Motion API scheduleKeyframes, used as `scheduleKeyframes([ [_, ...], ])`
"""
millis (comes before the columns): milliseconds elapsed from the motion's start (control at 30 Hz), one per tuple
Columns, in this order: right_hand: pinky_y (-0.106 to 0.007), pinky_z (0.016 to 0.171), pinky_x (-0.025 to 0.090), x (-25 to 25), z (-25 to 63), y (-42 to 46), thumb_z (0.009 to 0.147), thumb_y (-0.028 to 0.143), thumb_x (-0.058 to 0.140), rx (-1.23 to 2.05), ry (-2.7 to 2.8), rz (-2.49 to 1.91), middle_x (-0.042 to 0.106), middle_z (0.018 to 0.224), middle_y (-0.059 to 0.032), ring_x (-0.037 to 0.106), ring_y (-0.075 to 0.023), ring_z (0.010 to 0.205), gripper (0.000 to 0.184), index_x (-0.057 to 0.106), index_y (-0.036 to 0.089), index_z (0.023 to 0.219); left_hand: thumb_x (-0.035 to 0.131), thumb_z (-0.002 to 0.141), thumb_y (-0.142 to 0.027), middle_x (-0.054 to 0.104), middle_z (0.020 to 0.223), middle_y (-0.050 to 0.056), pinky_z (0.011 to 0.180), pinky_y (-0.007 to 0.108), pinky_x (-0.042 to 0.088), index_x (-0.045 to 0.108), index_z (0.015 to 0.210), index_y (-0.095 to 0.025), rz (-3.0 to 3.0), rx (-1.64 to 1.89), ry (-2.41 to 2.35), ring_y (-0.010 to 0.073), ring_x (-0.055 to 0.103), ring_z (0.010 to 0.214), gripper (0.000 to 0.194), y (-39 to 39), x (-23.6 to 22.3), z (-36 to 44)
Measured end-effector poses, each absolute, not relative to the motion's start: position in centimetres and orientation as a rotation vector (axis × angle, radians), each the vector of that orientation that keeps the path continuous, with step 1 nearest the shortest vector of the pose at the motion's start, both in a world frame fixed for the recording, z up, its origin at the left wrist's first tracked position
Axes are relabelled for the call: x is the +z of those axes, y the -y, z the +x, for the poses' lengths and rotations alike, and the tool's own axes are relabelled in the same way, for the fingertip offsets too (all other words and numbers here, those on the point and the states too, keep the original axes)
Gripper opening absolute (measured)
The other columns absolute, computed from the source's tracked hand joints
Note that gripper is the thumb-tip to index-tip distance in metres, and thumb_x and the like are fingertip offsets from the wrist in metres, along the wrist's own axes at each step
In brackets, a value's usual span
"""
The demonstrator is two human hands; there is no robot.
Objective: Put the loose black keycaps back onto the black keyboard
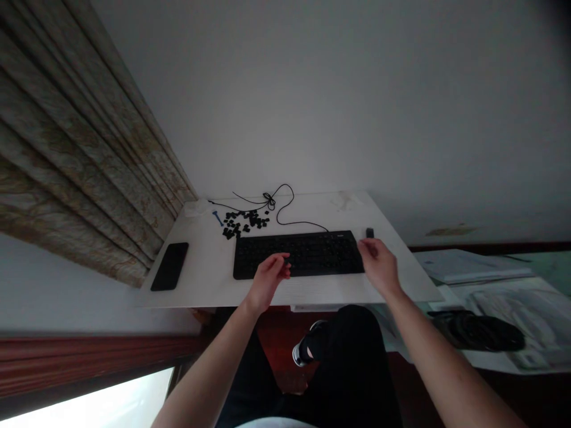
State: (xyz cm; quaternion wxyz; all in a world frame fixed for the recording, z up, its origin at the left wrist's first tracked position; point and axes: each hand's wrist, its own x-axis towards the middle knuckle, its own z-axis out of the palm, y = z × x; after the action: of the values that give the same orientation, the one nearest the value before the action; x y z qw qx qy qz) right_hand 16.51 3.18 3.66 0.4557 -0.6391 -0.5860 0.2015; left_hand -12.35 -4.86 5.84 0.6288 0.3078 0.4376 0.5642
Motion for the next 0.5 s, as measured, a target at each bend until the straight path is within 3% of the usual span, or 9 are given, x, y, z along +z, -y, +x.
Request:
scheduleKeyframes([
  [100,-0.033,0.072,0.051,5.4,11.2,0.9,0.088,0.048,0.059,0.91,1.751,-1.305,0.068,0.095,-0.0081,0.062,-0.0195,0.079,0.039,0.066,0.021,0.115,0.066,0.087,-0.046,0.061,0.078,0.002,0.068,0.028,0.048,0.064,0.1,-0.018,0.946,1.202,-1.131,0.012,0.057,0.067,0.031,5.7,4.4,-11.1],
  [233,-0.031,0.069,0.052,6.1,6.9,4.2,0.09,0.036,0.059,1.156,1.949,-1.131,0.068,0.103,-0.0066,0.064,-0.0184,0.083,0.034,0.067,0.027,0.122,0.063,0.09,-0.042,0.058,0.08,0.0,0.068,0.027,0.048,0.055,0.097,-0.021,1.136,1.16,-1.125,0.0127,0.057,0.07,0.023,6.6,3.4,-10.0],
  [367,-0.031,0.073,0.051,5.8,6.3,4.6,0.091,0.03,0.058,1.153,1.949,-1.122,0.067,0.095,-0.0058,0.064,-0.0191,0.084,0.021,0.073,0.025,0.105,0.059,0.092,-0.04,0.057,0.079,-0.001,0.068,0.027,0.047,0.049,0.094,-0.022,1.218,1.141,-1.137,0.0127,0.057,0.071,0.02,6.9,3.1,-10.1],
  [500,-0.03,0.07,0.049,5.7,6.3,4.3,0.091,0.03,0.059,1.076,1.99,-1.13,0.067,0.086,-0.0042,0.063,-0.0183,0.078,0.015,0.073,0.023,0.087,0.06,0.092,-0.039,0.061,0.079,0.0,0.068,0.027,0.047,0.052,0.1,-0.022,1.321,1.11,-1.156,0.0137,0.059,0.072,0.02,6.9,3.1,-10.6],
])
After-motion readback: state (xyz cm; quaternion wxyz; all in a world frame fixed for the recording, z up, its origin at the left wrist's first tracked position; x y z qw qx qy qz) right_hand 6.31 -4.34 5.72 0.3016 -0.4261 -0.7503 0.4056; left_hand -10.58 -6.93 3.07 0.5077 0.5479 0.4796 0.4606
